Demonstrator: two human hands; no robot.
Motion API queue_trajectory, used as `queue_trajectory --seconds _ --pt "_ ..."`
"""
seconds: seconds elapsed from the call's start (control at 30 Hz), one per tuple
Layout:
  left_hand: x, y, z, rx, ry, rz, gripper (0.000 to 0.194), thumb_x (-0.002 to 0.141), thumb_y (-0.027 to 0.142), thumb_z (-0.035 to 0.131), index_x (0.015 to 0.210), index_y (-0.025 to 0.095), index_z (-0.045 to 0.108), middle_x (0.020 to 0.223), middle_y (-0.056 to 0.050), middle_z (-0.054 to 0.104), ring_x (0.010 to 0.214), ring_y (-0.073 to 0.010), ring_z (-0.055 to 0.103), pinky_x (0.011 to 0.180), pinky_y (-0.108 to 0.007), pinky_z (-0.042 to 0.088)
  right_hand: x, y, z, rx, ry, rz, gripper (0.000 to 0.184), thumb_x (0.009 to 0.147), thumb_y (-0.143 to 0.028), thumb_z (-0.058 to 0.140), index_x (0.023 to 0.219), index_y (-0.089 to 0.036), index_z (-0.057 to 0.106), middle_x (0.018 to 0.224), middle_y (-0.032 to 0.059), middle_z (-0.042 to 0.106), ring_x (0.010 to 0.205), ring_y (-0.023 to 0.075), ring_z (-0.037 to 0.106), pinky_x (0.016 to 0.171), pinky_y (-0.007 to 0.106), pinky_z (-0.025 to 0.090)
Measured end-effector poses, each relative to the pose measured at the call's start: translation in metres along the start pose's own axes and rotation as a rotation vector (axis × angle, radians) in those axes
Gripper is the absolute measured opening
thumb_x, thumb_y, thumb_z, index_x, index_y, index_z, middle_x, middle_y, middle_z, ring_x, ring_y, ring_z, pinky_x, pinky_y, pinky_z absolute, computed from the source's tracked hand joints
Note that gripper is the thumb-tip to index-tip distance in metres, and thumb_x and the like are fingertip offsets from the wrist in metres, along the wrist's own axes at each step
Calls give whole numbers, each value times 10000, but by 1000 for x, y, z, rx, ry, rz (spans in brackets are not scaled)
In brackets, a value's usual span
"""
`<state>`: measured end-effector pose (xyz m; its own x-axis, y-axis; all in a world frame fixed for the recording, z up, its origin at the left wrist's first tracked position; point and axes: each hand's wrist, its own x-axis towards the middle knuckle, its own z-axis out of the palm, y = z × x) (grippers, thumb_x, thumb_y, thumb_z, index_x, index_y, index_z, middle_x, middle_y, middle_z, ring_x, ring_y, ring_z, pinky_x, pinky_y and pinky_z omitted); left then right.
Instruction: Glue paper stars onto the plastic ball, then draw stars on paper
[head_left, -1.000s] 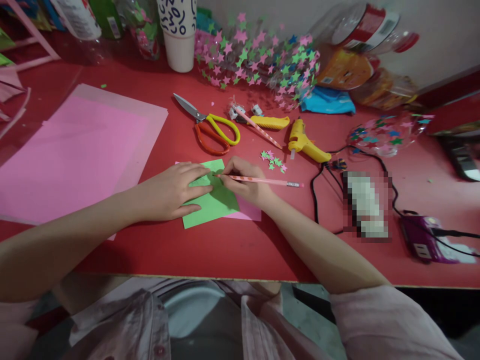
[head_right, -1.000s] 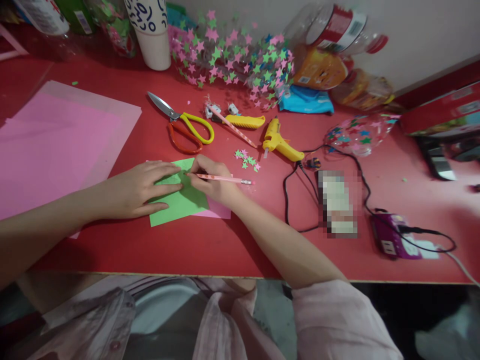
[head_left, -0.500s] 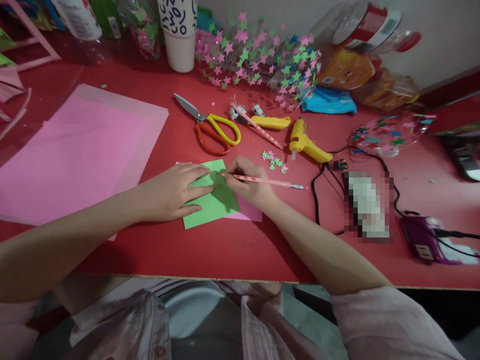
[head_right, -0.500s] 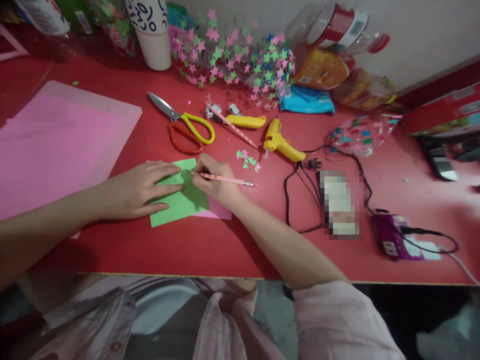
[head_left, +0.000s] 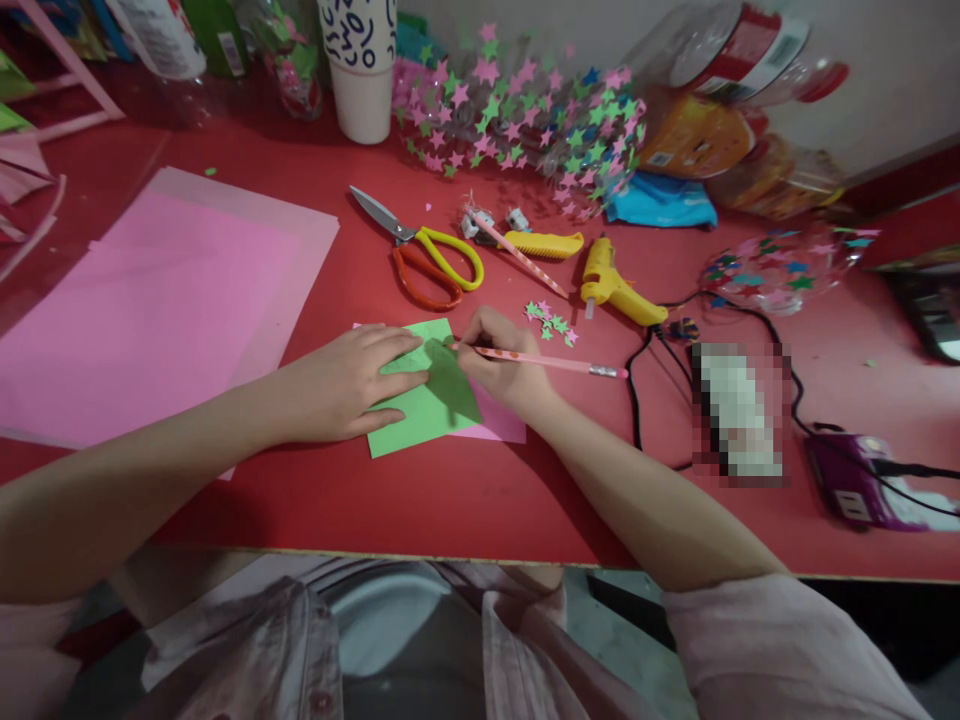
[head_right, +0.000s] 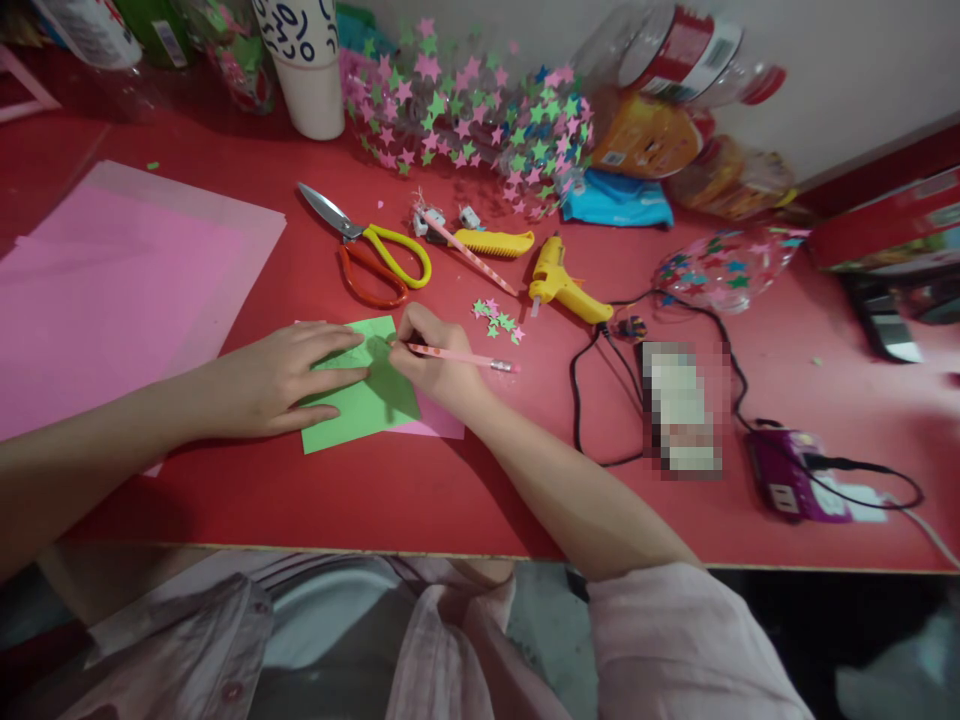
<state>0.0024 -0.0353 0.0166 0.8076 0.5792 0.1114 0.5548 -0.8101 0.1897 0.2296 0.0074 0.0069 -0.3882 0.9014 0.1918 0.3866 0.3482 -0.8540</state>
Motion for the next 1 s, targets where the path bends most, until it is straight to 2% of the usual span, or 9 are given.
queue_trajectory --seconds 0.53,0.83,1.0 --pt "0 1 0 -32 9 -13 446 921 370 528 1312 157 552 1408 -253 436 1320 -394 411 1020 -591 387 -1 1 -4 11 -142 -77 134 716 -146 528 651 -207 428 569 -73 416 526 65 353 505 228 264" --pt "1 2 -1 -53 5 -26 446 915 364 538 1309 156 559 1408 -263 436 1314 -414 415 1008 -612 388 -1 -2 -5 1 -179 -57 145 726 -184 544 654 -213 422 558 -71 422 520 71 360 495 228 258" --pt "-1 1 -1 -51 1 -40 448 912 371 542 1316 176 548 1423 -235 432 1323 -388 411 1034 -592 375 -2 -4 -5 17 -155 -39 145 723 -185 560 649 -211 437 553 -70 432 519 71 375 492 224 277"
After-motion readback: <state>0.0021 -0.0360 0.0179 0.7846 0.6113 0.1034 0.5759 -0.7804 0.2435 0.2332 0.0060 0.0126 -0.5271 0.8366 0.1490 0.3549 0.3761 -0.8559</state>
